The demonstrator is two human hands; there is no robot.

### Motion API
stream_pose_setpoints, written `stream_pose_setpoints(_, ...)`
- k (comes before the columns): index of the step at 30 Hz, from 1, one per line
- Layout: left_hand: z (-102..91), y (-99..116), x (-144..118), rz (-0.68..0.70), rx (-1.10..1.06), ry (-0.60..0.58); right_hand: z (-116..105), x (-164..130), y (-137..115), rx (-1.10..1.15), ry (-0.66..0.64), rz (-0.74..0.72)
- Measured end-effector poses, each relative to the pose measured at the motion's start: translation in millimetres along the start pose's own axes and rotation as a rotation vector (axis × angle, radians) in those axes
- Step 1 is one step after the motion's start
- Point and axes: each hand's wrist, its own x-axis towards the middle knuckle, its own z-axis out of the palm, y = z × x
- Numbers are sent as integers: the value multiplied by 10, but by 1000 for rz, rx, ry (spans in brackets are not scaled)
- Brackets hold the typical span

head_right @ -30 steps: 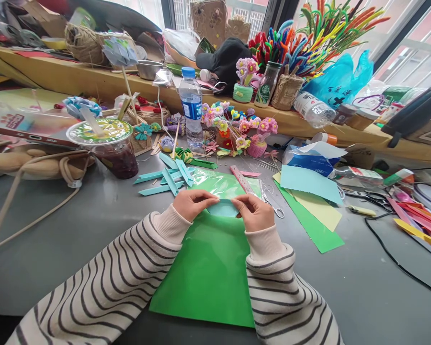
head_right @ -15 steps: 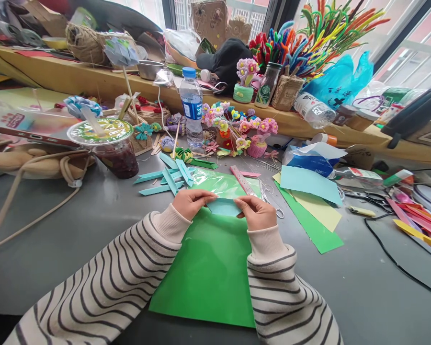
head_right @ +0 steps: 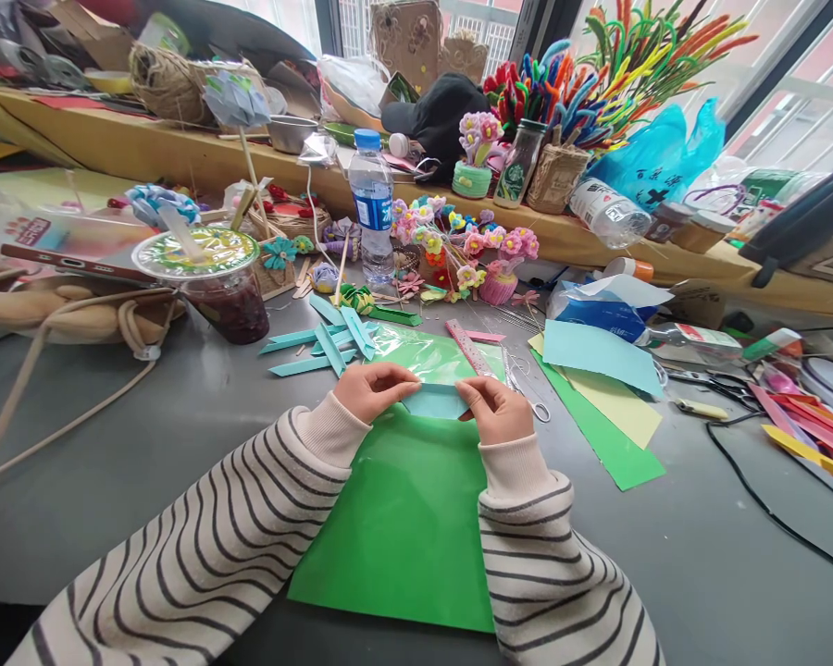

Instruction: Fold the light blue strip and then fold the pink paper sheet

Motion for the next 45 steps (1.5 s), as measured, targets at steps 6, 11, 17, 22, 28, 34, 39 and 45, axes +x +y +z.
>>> stream_pose_setpoints(6,9,27,-17,116,132,-19,58,-15,12,-193,-116,-278)
stream_pose_setpoints(11,19,17,-22,212,181,-82,94,-39,-30,-261,-157,-397)
stream_pose_setpoints(17,6,25,-10,160,145,-45,22,-15,-53,-281,-124,-380)
stream_pose_setpoints(22,-13,23,5,98,104,-7,-65,26,-41,-284,-43,-348)
stream_pose_setpoints(28,-30,-9,16,58,93,33,-105,47,-34,-336,47,-337)
stream_pose_setpoints(34,-22,5,13,65,73,27,-96,53,-8,-258,1,-320)
stream_pose_setpoints(39,22,18,-8,129,61,-72,11,4,-21,-250,-139,-397)
stream_pose_setpoints(45,17,18,-6,92,31,-58,15,-10,-47,-252,-137,-361)
